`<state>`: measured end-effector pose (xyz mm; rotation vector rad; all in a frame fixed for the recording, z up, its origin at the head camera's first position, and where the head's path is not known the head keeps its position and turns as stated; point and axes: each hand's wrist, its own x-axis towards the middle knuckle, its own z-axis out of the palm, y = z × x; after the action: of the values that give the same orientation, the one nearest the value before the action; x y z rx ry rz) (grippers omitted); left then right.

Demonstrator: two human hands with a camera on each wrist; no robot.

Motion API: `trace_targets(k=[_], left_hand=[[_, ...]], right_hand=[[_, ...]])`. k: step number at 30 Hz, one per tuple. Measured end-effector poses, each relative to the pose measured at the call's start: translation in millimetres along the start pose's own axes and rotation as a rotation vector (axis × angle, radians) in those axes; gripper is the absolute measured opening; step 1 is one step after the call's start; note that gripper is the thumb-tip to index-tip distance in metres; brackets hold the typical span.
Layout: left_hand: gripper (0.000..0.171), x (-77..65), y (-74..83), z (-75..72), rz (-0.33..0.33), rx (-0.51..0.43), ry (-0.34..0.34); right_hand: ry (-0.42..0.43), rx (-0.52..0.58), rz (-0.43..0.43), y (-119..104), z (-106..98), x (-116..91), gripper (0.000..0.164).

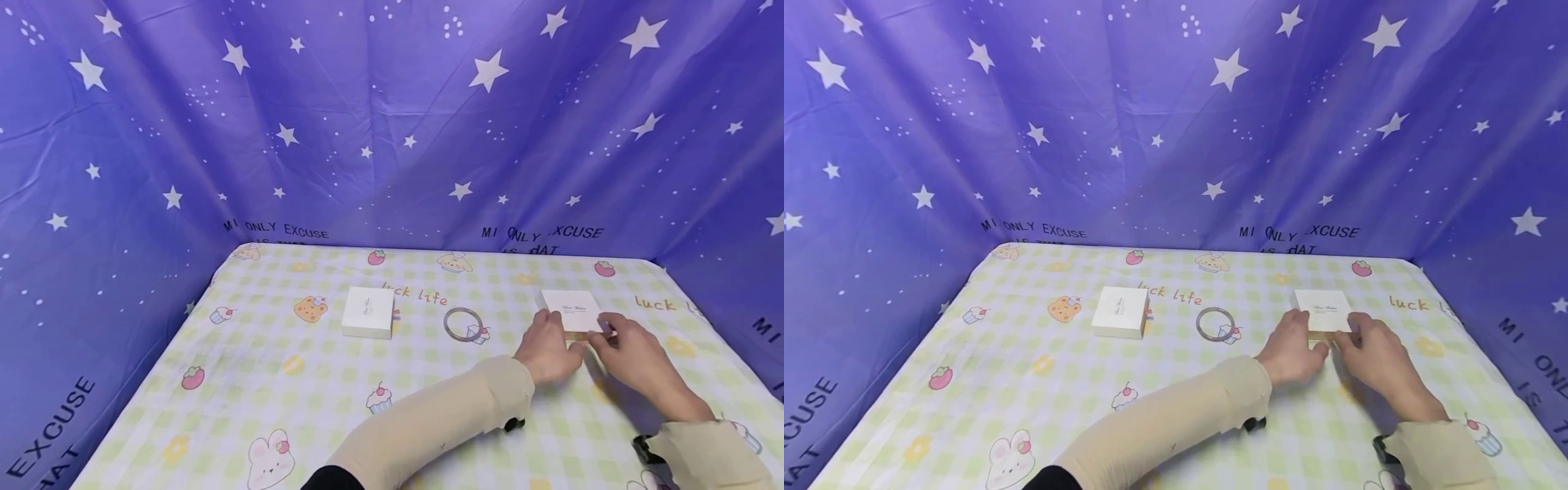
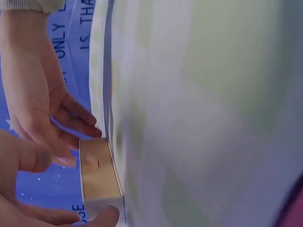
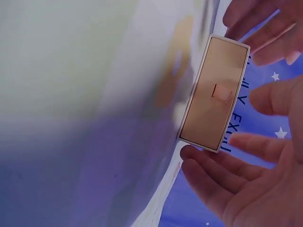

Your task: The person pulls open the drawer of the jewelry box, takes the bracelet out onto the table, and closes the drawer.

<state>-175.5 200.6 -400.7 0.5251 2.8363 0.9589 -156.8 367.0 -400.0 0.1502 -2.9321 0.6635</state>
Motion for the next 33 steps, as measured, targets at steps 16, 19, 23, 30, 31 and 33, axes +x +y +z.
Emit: trace_targets(k=[16,19,23,30,31,33], left_hand=[[0.05,45.4,-11.6,-1.4,0.013,0.126,0.089],[0.05,49.5,-13.9,-3.0,0.005,0.129,0.082],[0.053,52.0,-14.1,-4.4,-0.002,0.119,0.052],[0.052,54.4,-13.0,-4.6,0.005,0.12,-0.002],[0.051,54.5,-13.0,-4.3,0.005,0.113,-0.007],[0.05,54.4,-13.0,-3.7,0.007,0.11,-0.012]], right_hand=[[-0.01,-0.02,0.148,0.1,-5.2,9.8,0.058],[-0.017,-0.018,0.149,0.3,-5.4,10.8,0.059],[-0.018,-0.019,0.151,1.7,-5.5,10.9,0.06],[-0.017,-0.02,0.155,2.8,-4.0,11.1,0.061],[-0.015,-0.021,0.156,3.0,-3.8,11.0,0.061],[-0.015,-0.022,0.159,3.0,-3.3,10.7,0.061]])
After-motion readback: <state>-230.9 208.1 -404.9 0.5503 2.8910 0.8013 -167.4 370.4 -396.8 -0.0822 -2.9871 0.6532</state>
